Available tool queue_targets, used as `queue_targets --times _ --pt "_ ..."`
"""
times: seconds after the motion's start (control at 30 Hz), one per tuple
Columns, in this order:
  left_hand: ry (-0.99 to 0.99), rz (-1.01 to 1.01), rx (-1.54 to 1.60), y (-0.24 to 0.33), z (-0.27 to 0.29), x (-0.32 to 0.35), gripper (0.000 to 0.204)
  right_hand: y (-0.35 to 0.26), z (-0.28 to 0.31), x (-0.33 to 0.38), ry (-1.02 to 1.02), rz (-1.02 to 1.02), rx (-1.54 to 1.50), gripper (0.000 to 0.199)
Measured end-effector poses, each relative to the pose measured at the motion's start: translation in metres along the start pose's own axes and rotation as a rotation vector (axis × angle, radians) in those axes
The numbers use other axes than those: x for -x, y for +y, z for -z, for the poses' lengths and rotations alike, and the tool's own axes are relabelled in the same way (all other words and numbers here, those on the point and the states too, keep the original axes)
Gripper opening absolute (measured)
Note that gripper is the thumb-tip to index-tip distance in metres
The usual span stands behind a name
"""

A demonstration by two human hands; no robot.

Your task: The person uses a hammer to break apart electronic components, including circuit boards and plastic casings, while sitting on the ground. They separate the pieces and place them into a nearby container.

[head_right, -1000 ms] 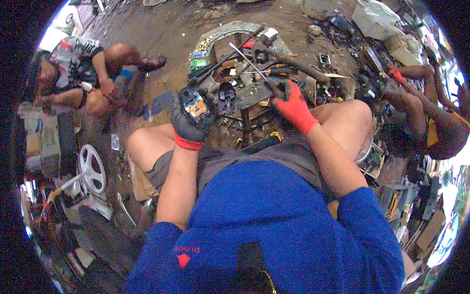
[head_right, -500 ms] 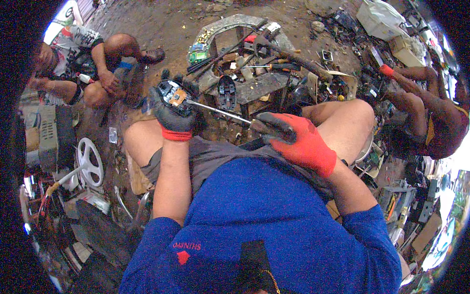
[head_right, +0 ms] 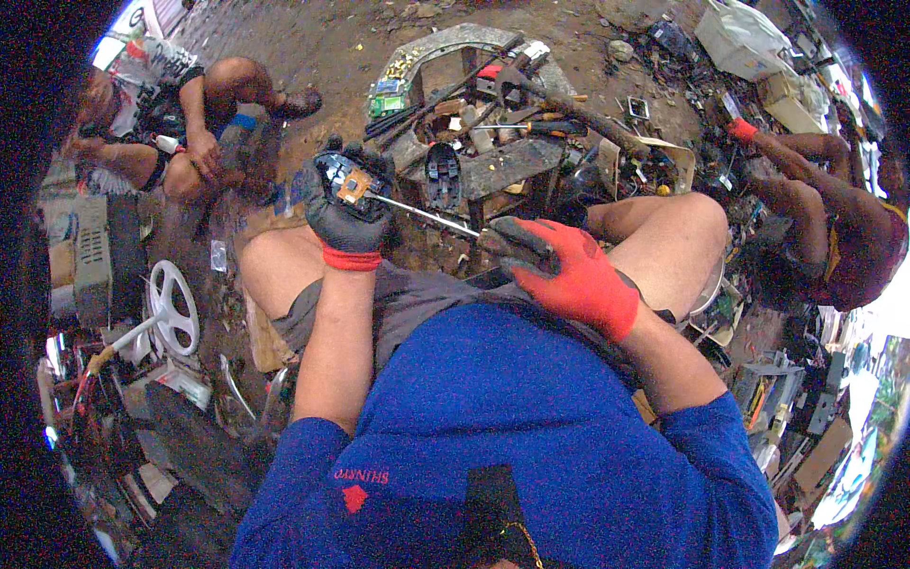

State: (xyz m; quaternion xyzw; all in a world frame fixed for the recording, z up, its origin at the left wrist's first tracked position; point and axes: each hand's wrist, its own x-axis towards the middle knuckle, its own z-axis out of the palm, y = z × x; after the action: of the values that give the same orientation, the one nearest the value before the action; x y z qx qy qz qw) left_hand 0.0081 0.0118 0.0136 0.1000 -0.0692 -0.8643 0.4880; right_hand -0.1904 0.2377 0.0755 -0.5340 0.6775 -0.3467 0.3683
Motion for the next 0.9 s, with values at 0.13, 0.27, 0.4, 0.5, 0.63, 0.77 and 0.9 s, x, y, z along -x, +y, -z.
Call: queue_targets --times 0.13,0.27,0.4,0.5,0.63,0.77,0.9 --pt "-0.014 -0.021 0.054 -0.001 0.005 -0.002 0.031 0.001 -0.007 -0.010 -0.077 -0.128 -0.260 0.054" --pt "0.034 -0.120 -0.032 0.005 0.011 -0.010 0.021 -0.016 -0.009 -0.004 -0.006 0.040 0.228 0.050" --pt "0.013 -0.111 -0.076 0.001 0.001 -0.003 0.022 -0.005 -0.011 -0.022 -0.132 -0.297 -0.526 0.042" --pt "-0.040 -0.064 -0.077 0.003 -0.007 0.000 0.025 0.010 -0.002 -0.033 -0.274 -0.074 -0.527 0.039" --pt "0.031 -0.027 -0.117 0.004 -0.011 0.001 0.026 0.025 0.000 -0.036 -0.278 0.056 -0.446 0.040" --pt "-0.061 -0.206 -0.638 0.009 0.022 -0.001 0.029 0.009 0.004 -0.029 -0.008 -0.029 -0.142 0.044" --pt "0.099 -0.060 -0.543 0.002 0.006 -0.007 0.032 0.020 0.016 -0.029 0.033 -0.062 -0.030 0.047"
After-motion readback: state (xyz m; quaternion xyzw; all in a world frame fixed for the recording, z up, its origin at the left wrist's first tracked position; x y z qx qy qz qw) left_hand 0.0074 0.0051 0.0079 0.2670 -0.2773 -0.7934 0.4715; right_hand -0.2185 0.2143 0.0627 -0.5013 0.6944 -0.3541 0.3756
